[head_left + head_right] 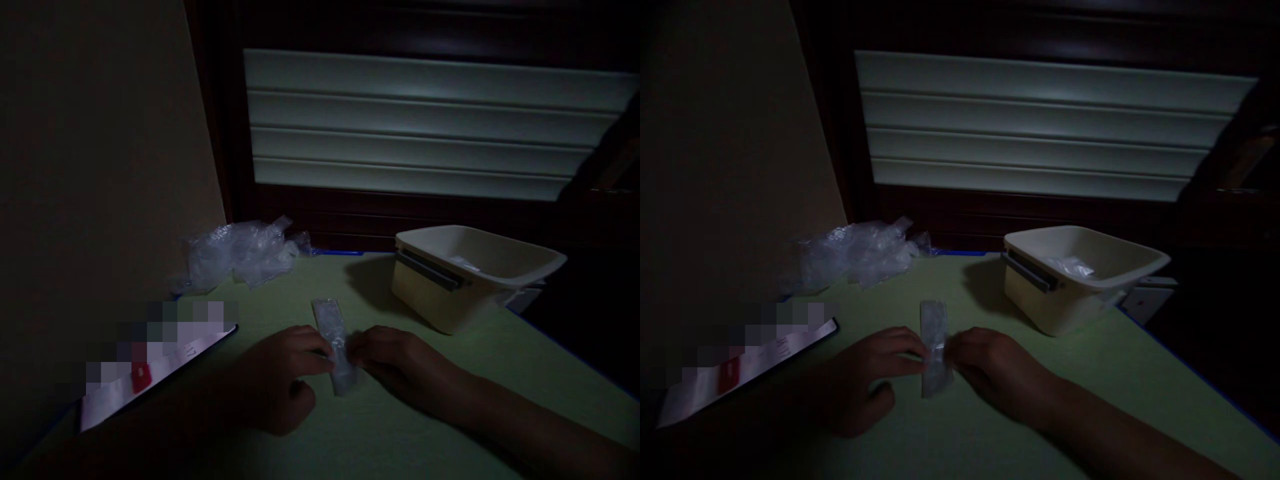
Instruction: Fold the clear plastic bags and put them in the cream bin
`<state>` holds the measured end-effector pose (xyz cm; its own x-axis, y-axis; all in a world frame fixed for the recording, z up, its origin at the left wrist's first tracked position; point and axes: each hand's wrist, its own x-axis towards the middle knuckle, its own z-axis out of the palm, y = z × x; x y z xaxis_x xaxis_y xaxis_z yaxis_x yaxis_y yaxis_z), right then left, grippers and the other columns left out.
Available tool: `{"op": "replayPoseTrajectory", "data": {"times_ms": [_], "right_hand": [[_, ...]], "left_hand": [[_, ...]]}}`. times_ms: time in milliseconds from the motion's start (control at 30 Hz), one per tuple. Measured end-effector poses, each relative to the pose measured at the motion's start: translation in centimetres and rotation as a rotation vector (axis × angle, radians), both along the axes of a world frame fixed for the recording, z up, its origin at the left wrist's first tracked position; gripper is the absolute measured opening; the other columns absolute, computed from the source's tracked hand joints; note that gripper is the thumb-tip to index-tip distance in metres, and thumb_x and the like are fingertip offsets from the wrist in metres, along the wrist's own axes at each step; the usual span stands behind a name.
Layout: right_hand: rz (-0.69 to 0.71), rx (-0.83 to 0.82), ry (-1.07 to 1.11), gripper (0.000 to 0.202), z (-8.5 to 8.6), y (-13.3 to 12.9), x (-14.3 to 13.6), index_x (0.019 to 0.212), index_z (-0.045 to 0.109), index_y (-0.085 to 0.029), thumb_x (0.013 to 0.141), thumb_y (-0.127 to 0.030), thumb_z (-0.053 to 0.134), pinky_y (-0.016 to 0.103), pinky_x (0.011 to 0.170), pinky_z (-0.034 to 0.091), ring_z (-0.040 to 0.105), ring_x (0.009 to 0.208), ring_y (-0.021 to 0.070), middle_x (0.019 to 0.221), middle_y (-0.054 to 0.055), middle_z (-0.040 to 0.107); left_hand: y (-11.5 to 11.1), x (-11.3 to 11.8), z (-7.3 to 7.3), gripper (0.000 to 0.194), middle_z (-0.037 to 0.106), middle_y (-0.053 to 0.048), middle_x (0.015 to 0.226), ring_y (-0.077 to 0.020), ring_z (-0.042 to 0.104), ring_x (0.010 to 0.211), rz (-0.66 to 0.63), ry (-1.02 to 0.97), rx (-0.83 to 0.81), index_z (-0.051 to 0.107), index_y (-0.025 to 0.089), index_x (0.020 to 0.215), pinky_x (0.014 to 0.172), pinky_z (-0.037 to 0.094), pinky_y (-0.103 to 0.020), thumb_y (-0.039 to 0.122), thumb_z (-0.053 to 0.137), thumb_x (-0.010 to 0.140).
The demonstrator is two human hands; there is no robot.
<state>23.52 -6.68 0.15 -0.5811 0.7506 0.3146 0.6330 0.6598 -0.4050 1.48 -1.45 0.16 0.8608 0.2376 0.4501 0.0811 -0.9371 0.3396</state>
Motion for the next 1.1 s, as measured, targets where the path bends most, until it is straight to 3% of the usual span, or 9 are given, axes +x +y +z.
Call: {"op": "replayPoseTrajectory", "data": {"times_ms": [233, 400, 633, 767, 900, 1100], "right_hand": [[-0.127, -0.055, 0.094, 0.016, 0.0, -0.3, -0.5, 0.085, 0.058, -0.016, 0.087, -0.014, 0.042, 0.027, 0.068, 0.047, 0.058, 0.073, 0.0151, 0.08, 0.006, 0.063], [-0.173, -0.079, 0.139, 0.014, -0.1, -0.3, -0.7, 0.084, 0.057, -0.017, 0.086, -0.015, 0.043, 0.027, 0.069, 0.046, 0.057, 0.073, 0.0148, 0.08, 0.005, 0.062], [-0.193, -0.084, 0.131, 0.026, 0.0, -0.7, -1.1, 0.098, 0.057, -0.017, 0.075, -0.008, 0.048, 0.03, 0.072, 0.046, 0.058, 0.08, 0.0175, 0.088, 0.007, 0.063], [-0.243, -0.086, 0.125, 0.028, -0.2, -0.7, -1.4, 0.102, 0.056, -0.017, 0.074, -0.02, 0.06, 0.032, 0.075, 0.045, 0.056, 0.084, 0.0194, 0.092, 0.008, 0.062], [-0.265, -0.08, 0.136, 0.011, -0.3, -0.4, -1.8, 0.084, 0.058, -0.016, 0.08, -0.026, 0.058, 0.028, 0.067, 0.044, 0.055, 0.074, 0.0162, 0.079, 0.005, 0.06], [-0.339, -0.16, 0.19, 0.016, 0.1, -0.4, -2.3, 0.068, 0.054, -0.015, 0.083, -0.02, 0.048, 0.021, 0.05, 0.036, 0.048, 0.055, 0.0112, 0.062, 0.0, 0.055]], "left_hand": [[0.5, 0.5, -0.8, 0.023, 0.061, -0.008, 0.09, -0.018, 0.055, 0.084, 0.099, -0.03, 0.054, 0.063, 0.011, 0.092, 0.078, 0.045, -0.031, 0.007, 0.05, 0.073], [0.8, 0.7, -1.2, 0.012, 0.063, -0.006, 0.087, -0.0157, 0.055, 0.083, 0.119, -0.044, 0.04, 0.064, 0.013, 0.087, 0.076, 0.044, -0.027, 0.012, 0.054, 0.08], [0.8, 0.9, -1.4, 0.012, 0.06, -0.004, 0.082, -0.0143, 0.054, 0.078, 0.155, -0.06, 0.023, 0.064, 0.014, 0.076, 0.071, 0.042, -0.024, 0.009, 0.054, 0.08], [0.9, 1.0, -1.4, 0.015, 0.058, -0.003, 0.08, -0.0135, 0.053, 0.078, 0.17, -0.068, -0.029, 0.062, 0.014, 0.069, 0.07, 0.041, -0.024, 0.011, 0.053, 0.081], [1.0, 1.0, -1.4, 0.025, 0.055, -0.002, 0.076, -0.0132, 0.052, 0.075, 0.212, -0.075, -0.024, 0.06, 0.014, 0.059, 0.068, 0.04, -0.025, 0.015, 0.051, 0.083], [0.9, 1.0, -1.1, 0.021, 0.057, -0.002, 0.075, -0.0139, 0.052, 0.076, 0.187, -0.064, -0.039, 0.063, 0.015, 0.064, 0.069, 0.041, -0.025, 0.017, 0.054, 0.082]]}}
